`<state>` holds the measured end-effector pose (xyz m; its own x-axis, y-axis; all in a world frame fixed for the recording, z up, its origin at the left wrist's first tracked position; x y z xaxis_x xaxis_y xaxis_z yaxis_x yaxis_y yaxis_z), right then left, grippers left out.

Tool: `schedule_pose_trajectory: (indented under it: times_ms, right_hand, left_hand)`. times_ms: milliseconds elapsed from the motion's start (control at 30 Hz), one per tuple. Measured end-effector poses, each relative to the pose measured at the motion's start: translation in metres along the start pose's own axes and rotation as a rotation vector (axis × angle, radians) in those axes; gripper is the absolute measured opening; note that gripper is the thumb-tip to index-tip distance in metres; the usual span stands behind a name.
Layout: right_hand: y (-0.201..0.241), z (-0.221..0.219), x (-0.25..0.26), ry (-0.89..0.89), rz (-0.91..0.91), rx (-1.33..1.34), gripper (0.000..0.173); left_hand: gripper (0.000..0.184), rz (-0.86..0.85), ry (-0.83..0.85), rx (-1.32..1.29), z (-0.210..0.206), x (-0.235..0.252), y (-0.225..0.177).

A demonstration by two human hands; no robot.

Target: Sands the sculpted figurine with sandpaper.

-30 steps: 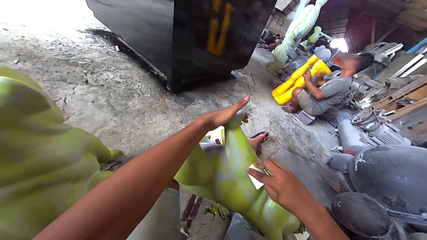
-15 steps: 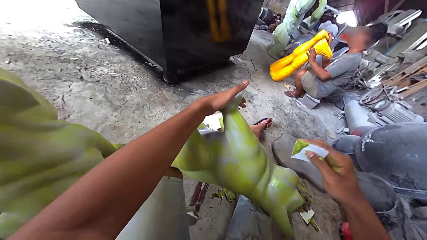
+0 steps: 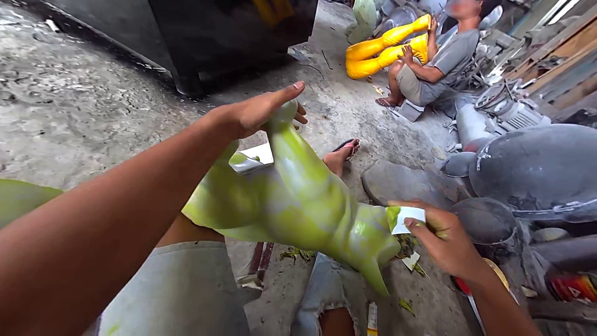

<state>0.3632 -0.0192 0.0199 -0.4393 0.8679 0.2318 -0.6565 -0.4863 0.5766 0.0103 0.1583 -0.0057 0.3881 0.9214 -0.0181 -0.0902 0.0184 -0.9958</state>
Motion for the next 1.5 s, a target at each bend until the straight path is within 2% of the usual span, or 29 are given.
schedule_pose_trajectory:
  times_ms: [167, 300, 433, 700, 833, 1033, 1267, 1400, 1500]
  right_hand:
    - [0.023, -0.037, 0.006, 0.305, 0.228, -0.195, 0.036]
    - [0.034, -0.056, 0.006, 0.352, 0.6, -0.633, 0.036]
    - [0.026, -0.073, 0.004, 0.405, 0.77, -0.765, 0.037]
    - [0.019, -0.083, 0.006, 0.549, 0.721, -0.841, 0.036]
    - [0.025, -0.079, 0.008, 0.612, 0.783, -0.848, 0.032]
    - [0.02, -0.074, 0.014, 0.537, 0.837, -0.76, 0.035]
    - [0.021, -0.078, 0.011, 0.599, 0.742, -0.783, 0.034]
    - [0.02, -0.069, 0.012, 0.632, 0.779, -0.767, 0.033]
    - [0.017, -0.064, 0.016, 0.579, 0.817, -0.702, 0.036]
  left_hand:
    - [0.083, -0.008, -0.024, -0.007, -0.002, -0.003, -0.003]
    - [0.083, -0.017, -0.029, 0.013, -0.002, -0.004, -0.004]
    - [0.083, -0.014, -0.038, 0.016, -0.003, -0.005, -0.006]
    - [0.081, -0.035, -0.019, -0.004, -0.005, -0.009, -0.007]
    - [0.081, -0.06, -0.007, -0.005, -0.009, -0.012, -0.012]
    - [0.08, -0.073, -0.038, 0.001, -0.008, -0.016, -0.015]
    - [0.079, -0.083, -0.018, -0.004, -0.008, -0.018, -0.016]
    - [0.078, -0.108, -0.019, -0.013, -0.012, -0.02, -0.02]
    - [0.079, -0.113, -0.021, -0.012, -0.011, -0.022, -0.021]
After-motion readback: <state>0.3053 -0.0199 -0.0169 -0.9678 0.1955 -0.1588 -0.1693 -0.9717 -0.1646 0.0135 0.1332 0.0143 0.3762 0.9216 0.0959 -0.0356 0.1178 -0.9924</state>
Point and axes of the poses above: each hand's wrist, its own x-axis towards the middle knuckle, its own z-axis out of the back of the hand, y = z × x, the point moved 8 cm from there along x, towards the middle knuckle, and after that the axes turned 9 degrees about -x, right-handed, at the moved point
